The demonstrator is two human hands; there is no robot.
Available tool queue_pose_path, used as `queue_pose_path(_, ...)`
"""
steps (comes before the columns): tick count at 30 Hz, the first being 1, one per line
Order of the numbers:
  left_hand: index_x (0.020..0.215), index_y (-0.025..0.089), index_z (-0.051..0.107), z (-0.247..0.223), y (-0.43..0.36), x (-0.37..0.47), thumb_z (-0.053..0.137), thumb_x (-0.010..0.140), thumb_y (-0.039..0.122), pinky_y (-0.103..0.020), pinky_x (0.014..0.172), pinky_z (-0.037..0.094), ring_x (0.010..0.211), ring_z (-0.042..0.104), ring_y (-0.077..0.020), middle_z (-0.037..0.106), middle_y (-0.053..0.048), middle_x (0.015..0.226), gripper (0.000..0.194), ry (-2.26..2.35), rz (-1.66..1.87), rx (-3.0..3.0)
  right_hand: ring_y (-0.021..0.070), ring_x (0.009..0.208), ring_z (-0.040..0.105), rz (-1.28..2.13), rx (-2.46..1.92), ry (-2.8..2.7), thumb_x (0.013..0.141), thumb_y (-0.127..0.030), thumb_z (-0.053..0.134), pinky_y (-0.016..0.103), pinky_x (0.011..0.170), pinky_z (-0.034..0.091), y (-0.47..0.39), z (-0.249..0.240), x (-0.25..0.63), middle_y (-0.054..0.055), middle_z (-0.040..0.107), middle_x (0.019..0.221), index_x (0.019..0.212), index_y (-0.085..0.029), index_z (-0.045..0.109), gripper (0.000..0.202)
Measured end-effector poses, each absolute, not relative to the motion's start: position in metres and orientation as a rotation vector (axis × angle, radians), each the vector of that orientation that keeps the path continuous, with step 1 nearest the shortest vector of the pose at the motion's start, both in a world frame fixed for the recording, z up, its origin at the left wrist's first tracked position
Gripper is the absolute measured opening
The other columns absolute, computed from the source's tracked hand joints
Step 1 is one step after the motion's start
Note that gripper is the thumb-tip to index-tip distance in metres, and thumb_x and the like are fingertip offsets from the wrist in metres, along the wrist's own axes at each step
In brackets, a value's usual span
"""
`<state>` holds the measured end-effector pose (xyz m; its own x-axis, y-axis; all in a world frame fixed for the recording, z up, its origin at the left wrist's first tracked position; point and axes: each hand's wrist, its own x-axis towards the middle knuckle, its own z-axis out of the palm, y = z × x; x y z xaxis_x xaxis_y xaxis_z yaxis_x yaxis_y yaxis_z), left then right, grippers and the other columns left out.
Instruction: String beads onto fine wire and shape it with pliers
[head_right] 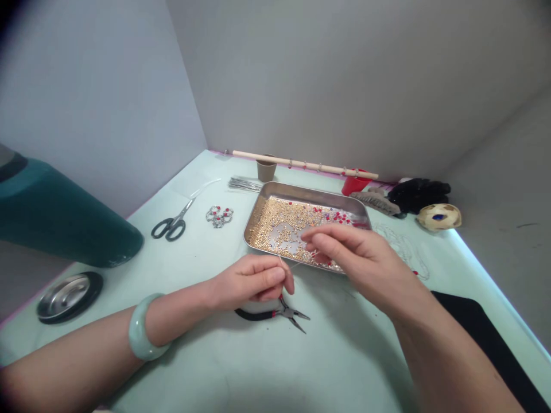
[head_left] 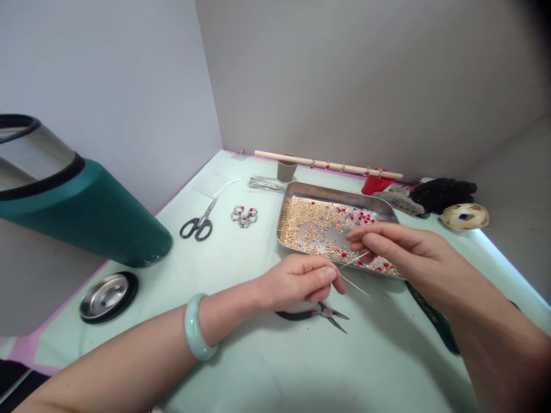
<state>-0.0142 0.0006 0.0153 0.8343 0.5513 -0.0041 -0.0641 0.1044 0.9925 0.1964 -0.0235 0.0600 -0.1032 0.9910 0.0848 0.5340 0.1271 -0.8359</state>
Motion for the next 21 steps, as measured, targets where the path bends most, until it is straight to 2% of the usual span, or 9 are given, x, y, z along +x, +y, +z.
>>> queue_pose_path(3,0.08,0.014,0.055,0.012,0.001,-0.015,0.045,0.091,0.035,-0.021,0.04,0.018,0.041,0.025,-0.0061,0.036,0.006,0.05,0.026,0.244,0.425,1.034,0.0167,0.071,0.062,1.129,-1.413,-1.66,0.088,-0.047,0.053,0.03,0.065,0.051,-0.02,0.055,0.201,0.005,0.069,0.081,0.089,-0.022,0.072,0.031)
queue_pose_path(6,0.08,0.013,0.058,0.007,-0.001,-0.014,0.049,0.09,0.034,-0.021,0.039,0.02,0.04,0.029,-0.0062,0.039,0.005,0.05,0.025,0.195,0.424,0.888,0.0146,0.06,0.058,1.434,-1.182,-1.436,0.092,-0.052,0.04,0.03,0.056,0.051,-0.014,0.046,0.201,0.008,0.066,0.083,0.102,-0.019,0.068,0.045)
queue_pose_path(8,0.08,0.013,0.06,0.007,-0.001,-0.013,0.051,0.089,0.034,-0.021,0.039,0.025,0.041,0.034,-0.0067,0.042,0.003,0.052,0.025,0.192,0.44,0.83,0.0139,0.058,0.056,1.494,-1.091,-1.311,0.093,-0.053,0.037,0.028,0.05,0.048,-0.011,0.041,0.201,0.009,0.065,0.085,0.11,-0.018,0.064,0.048)
queue_pose_path(13,0.08,0.01,0.061,0.009,-0.001,-0.012,0.052,0.088,0.034,-0.023,0.045,0.038,0.046,0.046,-0.009,0.049,0.0,0.057,0.026,0.192,0.424,0.764,0.0121,0.063,0.057,1.362,-1.249,-1.534,0.081,-0.032,0.065,0.026,0.058,0.05,-0.016,0.039,0.192,0.004,0.066,0.088,0.103,-0.023,0.068,0.024)
queue_pose_path(16,0.082,0.009,0.063,0.004,0.0,-0.011,0.052,0.087,0.038,-0.025,0.047,0.042,0.046,0.051,-0.0107,0.055,-0.003,0.059,0.032,0.225,0.385,0.821,0.0122,0.062,0.056,1.198,-1.236,-1.681,0.084,-0.033,0.062,0.026,0.058,0.048,-0.022,0.044,0.18,0.001,0.065,0.077,0.085,-0.021,0.069,0.013)
queue_pose_path(18,0.087,0.009,0.062,0.0,0.001,-0.01,0.052,0.087,0.042,-0.026,0.049,0.045,0.047,0.055,-0.0117,0.059,-0.004,0.062,0.035,0.275,0.392,0.871,0.013,0.062,0.055,1.115,-1.217,-1.77,0.088,-0.034,0.056,0.027,0.059,0.047,-0.025,0.048,0.173,0.0,0.061,0.068,0.072,-0.019,0.064,0.024)
queue_pose_path(21,0.088,0.011,0.058,-0.004,0.001,-0.006,0.054,0.085,0.046,-0.027,0.055,0.047,0.054,0.06,-0.0133,0.061,-0.005,0.067,0.036,0.375,0.45,0.947,0.0139,0.06,0.054,0.872,-1.335,-1.88,0.09,-0.032,0.052,0.028,0.058,0.045,-0.028,0.051,0.166,0.0,0.058,0.061,0.064,-0.019,0.057,0.03)
